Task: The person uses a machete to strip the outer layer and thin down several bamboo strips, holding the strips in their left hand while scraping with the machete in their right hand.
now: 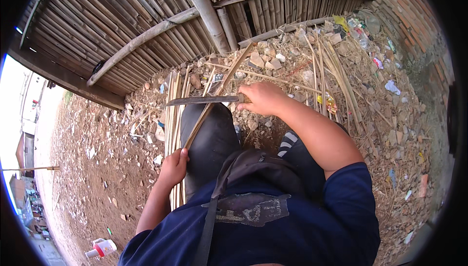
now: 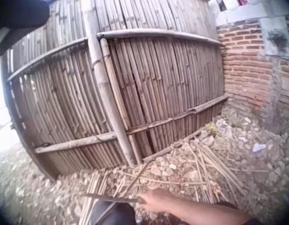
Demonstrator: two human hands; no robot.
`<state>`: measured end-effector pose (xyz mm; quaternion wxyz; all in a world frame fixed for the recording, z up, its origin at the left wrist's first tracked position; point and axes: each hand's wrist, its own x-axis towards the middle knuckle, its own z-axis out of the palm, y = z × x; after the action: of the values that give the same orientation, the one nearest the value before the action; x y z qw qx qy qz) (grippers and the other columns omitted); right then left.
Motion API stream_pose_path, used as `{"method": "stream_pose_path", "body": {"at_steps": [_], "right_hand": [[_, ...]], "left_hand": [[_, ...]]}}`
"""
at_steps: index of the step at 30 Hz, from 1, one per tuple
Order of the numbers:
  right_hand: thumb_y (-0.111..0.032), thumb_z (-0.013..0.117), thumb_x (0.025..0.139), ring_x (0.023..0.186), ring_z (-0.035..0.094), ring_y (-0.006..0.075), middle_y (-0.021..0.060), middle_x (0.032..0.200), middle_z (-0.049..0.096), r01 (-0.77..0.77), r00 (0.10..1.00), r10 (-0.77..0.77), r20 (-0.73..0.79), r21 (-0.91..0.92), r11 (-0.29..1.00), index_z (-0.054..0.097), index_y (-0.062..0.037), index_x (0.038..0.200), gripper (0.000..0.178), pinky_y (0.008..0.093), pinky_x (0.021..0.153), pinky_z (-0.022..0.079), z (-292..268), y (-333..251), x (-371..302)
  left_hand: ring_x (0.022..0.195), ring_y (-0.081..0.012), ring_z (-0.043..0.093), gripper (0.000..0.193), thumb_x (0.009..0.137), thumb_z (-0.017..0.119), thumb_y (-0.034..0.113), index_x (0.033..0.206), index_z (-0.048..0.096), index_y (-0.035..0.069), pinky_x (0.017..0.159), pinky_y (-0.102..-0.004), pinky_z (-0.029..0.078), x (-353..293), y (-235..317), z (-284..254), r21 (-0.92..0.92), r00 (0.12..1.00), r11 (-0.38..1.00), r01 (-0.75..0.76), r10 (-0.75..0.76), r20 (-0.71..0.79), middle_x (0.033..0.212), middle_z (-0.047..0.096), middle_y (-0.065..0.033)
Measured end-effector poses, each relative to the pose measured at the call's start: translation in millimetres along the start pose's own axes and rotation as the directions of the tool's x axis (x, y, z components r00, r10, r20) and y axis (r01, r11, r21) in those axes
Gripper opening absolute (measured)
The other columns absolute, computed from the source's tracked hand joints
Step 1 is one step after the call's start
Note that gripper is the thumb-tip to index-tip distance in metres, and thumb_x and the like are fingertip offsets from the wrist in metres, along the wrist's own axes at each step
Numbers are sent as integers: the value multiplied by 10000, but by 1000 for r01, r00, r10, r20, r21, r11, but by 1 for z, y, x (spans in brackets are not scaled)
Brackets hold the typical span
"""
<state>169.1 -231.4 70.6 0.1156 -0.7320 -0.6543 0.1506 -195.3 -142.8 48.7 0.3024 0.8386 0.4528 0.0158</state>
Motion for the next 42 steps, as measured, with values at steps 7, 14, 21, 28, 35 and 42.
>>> {"method": "stream_pose_path", "body": {"at_steps": [7, 14, 21, 28, 35, 42], "right_hand": [[-266, 711, 857, 893, 718, 360, 157, 912, 716, 85, 996, -82, 25, -135, 987, 657, -75, 1000, 244, 503, 783, 570, -2, -21, 9], [-193, 703, 819, 919, 713, 339, 131, 922, 713, -76, 996, 76, 55, -2, 997, 654, -106, 966, 177, 502, 777, 567, 17, 7, 33], [-264, 724, 836, 855, 706, 382, 159, 861, 705, -21, 999, 20, -41, -33, 999, 632, -92, 983, 245, 521, 754, 557, 18, 0, 29], [-184, 696, 832, 841, 713, 357, 119, 868, 715, -52, 998, 53, -21, 41, 998, 638, -107, 1005, 198, 512, 731, 562, 1, 12, 26], [-237, 722, 820, 870, 716, 358, 142, 881, 727, -144, 950, 138, -279, -1, 990, 649, -104, 1002, 237, 506, 757, 567, -13, 58, 16], [-228, 700, 840, 834, 721, 352, 128, 857, 721, 11, 989, -21, -144, -64, 998, 635, -116, 1027, 227, 506, 742, 572, -17, 23, 4]], "left_hand": [[758, -336, 663, 513, 1092, 398, 421, 907, 642, 10, 734, -426, 508, 5, -7, -1, -76, 998, 996, 45, -41, 53, 757, 652, -185], [680, -217, 570, 509, 1103, 388, 403, 852, 609, 20, 687, -377, 476, 10, -12, 4, -109, 996, 993, 35, -27, 81, 690, 580, -94], [617, -150, 505, 467, 1105, 414, 397, 877, 610, 40, 604, -329, 429, 16, -20, 2, -328, 977, 930, 166, -109, 184, 670, 535, -29], [581, -72, 381, 387, 1116, 403, 365, 914, 562, 76, 528, -260, 328, 21, 27, -3, -546, 962, 812, 205, -66, 263, 665, 434, 45], [564, -73, 388, 386, 1114, 384, 402, 968, 553, 88, 507, -249, 348, 61, 68, 9, -579, 936, 776, 250, -42, 348, 674, 438, 41], [522, -64, 343, 386, 1116, 372, 421, 967, 519, 97, 469, -239, 299, 61, 72, 12, -651, 904, 693, 310, -3, 427, 656, 389, 50]]}}
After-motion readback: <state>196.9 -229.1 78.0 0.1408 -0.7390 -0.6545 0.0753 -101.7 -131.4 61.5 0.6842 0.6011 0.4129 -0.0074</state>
